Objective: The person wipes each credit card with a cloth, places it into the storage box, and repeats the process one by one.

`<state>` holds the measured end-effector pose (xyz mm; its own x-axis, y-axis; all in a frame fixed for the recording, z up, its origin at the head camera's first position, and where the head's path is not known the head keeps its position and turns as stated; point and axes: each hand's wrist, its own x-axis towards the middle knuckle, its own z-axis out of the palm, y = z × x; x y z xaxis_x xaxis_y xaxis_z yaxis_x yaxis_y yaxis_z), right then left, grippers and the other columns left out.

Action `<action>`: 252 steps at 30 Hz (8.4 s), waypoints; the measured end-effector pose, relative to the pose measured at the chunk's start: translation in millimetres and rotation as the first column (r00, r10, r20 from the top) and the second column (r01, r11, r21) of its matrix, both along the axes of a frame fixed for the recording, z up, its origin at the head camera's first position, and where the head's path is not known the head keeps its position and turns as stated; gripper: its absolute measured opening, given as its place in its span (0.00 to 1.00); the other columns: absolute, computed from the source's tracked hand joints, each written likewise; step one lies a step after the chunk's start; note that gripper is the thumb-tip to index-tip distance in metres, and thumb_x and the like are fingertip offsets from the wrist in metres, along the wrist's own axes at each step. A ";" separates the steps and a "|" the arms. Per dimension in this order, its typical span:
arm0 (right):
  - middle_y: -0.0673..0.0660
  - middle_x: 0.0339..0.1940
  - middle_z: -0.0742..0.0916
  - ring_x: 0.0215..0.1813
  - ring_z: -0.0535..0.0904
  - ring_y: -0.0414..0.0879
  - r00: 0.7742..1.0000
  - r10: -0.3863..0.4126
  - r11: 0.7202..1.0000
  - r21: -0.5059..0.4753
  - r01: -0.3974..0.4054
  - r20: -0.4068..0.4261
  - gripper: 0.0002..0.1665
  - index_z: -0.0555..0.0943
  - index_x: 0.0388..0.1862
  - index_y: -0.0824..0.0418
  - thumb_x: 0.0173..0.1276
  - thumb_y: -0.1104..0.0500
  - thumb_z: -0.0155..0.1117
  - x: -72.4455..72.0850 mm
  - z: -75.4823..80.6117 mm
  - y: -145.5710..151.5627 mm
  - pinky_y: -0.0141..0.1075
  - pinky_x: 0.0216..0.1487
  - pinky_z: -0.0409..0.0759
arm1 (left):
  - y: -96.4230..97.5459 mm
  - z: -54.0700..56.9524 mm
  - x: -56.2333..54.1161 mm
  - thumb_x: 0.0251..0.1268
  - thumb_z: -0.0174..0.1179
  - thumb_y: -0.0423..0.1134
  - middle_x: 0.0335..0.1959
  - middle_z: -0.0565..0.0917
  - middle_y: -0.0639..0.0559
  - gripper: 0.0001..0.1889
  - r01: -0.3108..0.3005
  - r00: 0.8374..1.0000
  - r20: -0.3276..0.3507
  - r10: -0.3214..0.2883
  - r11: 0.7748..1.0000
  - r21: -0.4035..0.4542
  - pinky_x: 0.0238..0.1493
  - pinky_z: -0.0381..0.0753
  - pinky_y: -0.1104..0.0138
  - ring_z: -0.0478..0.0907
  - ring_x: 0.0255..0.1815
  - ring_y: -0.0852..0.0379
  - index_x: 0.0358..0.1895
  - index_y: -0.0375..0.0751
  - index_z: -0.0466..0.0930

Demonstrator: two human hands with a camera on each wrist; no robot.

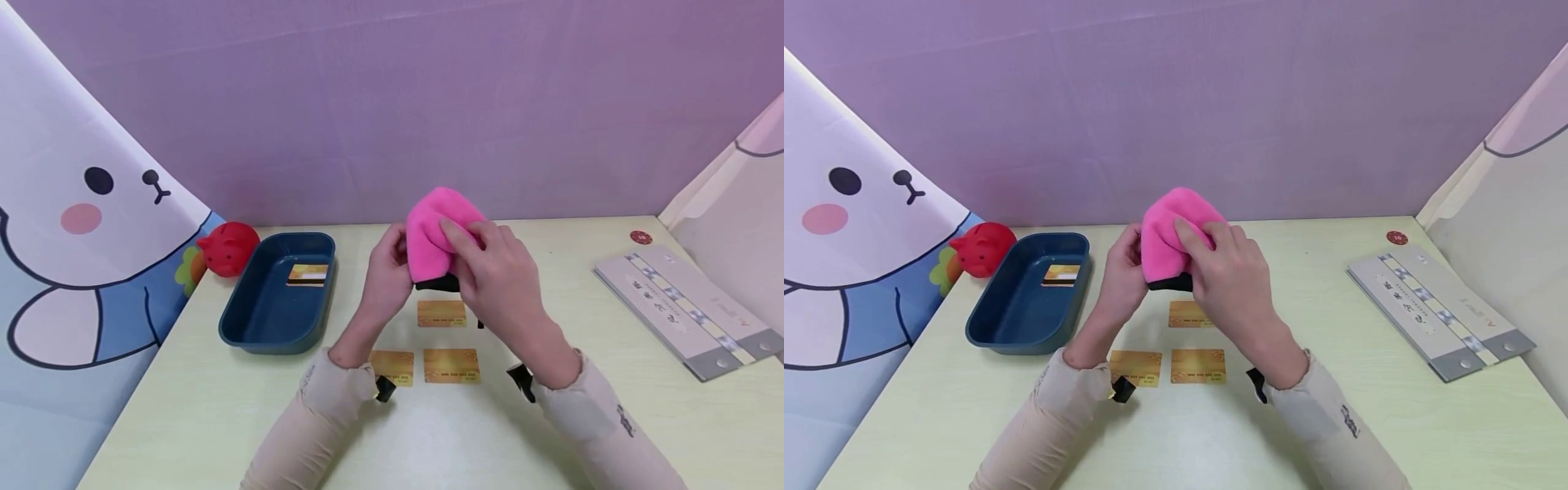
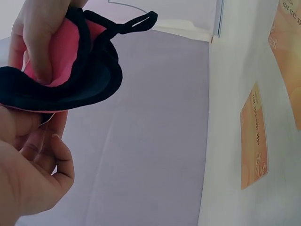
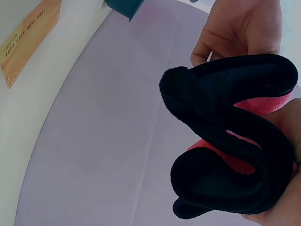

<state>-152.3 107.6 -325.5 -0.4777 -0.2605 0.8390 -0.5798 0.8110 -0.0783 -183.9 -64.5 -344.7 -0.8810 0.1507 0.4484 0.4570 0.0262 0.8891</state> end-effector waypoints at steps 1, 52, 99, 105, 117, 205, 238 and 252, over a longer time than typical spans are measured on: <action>0.66 0.41 0.84 0.34 0.78 0.61 1.000 -0.006 1.000 -0.003 0.006 0.004 0.22 0.83 0.59 0.56 0.66 0.65 0.64 -0.4 0.3 1.3 0.49 0.28 0.78 | -0.4 0.5 -0.2 0.66 0.53 0.19 0.33 0.79 0.38 0.13 -0.003 1.000 -0.006 0.003 1.000 -0.008 0.33 0.73 0.70 0.72 0.32 0.55 0.51 0.32 0.75; 0.69 0.47 0.81 0.49 0.75 0.64 0.965 -0.129 0.970 -0.173 0.171 0.229 0.25 0.78 0.66 0.57 0.71 0.66 0.56 -9.7 18.5 55.4 0.61 0.36 0.77 | -202.9 43.2 -85.5 0.73 0.54 0.31 0.62 0.72 0.30 0.24 -0.012 0.823 0.351 0.446 0.632 -0.775 0.43 0.85 0.64 0.80 0.42 0.46 0.69 0.32 0.67; 0.69 0.46 0.82 0.50 0.76 0.64 0.966 -0.140 0.964 -0.191 0.183 0.219 0.23 0.80 0.64 0.57 0.71 0.65 0.57 -6.9 21.4 54.2 0.61 0.36 0.77 | -0.5 -23.1 -36.7 0.64 0.64 0.52 0.61 0.75 0.48 0.31 0.357 0.931 0.351 -0.103 0.043 -0.933 0.59 0.77 0.59 0.73 0.58 0.52 0.67 0.44 0.71; 0.69 0.47 0.82 0.49 0.76 0.63 0.964 -0.144 0.964 -0.187 0.187 0.225 0.24 0.79 0.65 0.57 0.70 0.65 0.57 -7.1 21.4 53.5 0.60 0.35 0.77 | 19.2 -37.5 -35.1 0.59 0.67 0.58 0.58 0.73 0.50 0.35 0.282 0.958 0.286 -0.026 -0.109 -0.953 0.56 0.77 0.60 0.69 0.56 0.53 0.66 0.47 0.69; 0.69 0.46 0.82 0.47 0.76 0.63 0.963 -0.148 0.966 -0.175 0.189 0.223 0.24 0.80 0.64 0.58 0.70 0.65 0.58 -6.6 18.4 54.4 0.59 0.34 0.77 | 23.2 -40.8 -40.2 0.57 0.69 0.58 0.53 0.73 0.51 0.35 0.341 0.940 0.342 0.004 -0.065 -0.938 0.53 0.76 0.61 0.69 0.52 0.53 0.63 0.45 0.68; 0.69 0.37 0.84 0.35 0.79 0.62 0.995 0.032 0.989 -0.140 -0.045 -0.098 0.20 0.85 0.58 0.58 0.67 0.64 0.63 12.2 14.9 6.0 0.52 0.30 0.81 | 0.2 10.3 -3.1 0.69 0.57 0.25 0.37 0.81 0.41 0.14 -0.110 0.994 0.023 0.111 0.993 -0.041 0.40 0.78 0.70 0.77 0.36 0.57 0.55 0.34 0.79; 0.69 0.41 0.82 0.42 0.78 0.64 0.953 -0.232 0.959 -0.118 0.257 0.193 0.21 0.83 0.60 0.58 0.70 0.64 0.58 -17.7 3.4 48.9 0.60 0.28 0.78 | -22.4 20.2 -8.3 0.70 0.61 0.31 0.37 0.80 0.48 0.12 -0.031 0.995 0.092 0.037 0.997 -0.070 0.36 0.75 0.70 0.75 0.34 0.53 0.53 0.37 0.82; 0.69 0.43 0.82 0.45 0.77 0.64 0.949 -0.225 0.937 -0.217 0.273 0.220 0.23 0.81 0.64 0.55 0.71 0.62 0.58 -6.0 17.9 58.7 0.62 0.32 0.75 | -27.2 21.6 -8.5 0.69 0.60 0.30 0.63 0.78 0.48 0.23 -0.030 0.999 -0.020 0.026 0.967 -0.251 0.53 0.78 0.60 0.75 0.57 0.51 0.66 0.44 0.77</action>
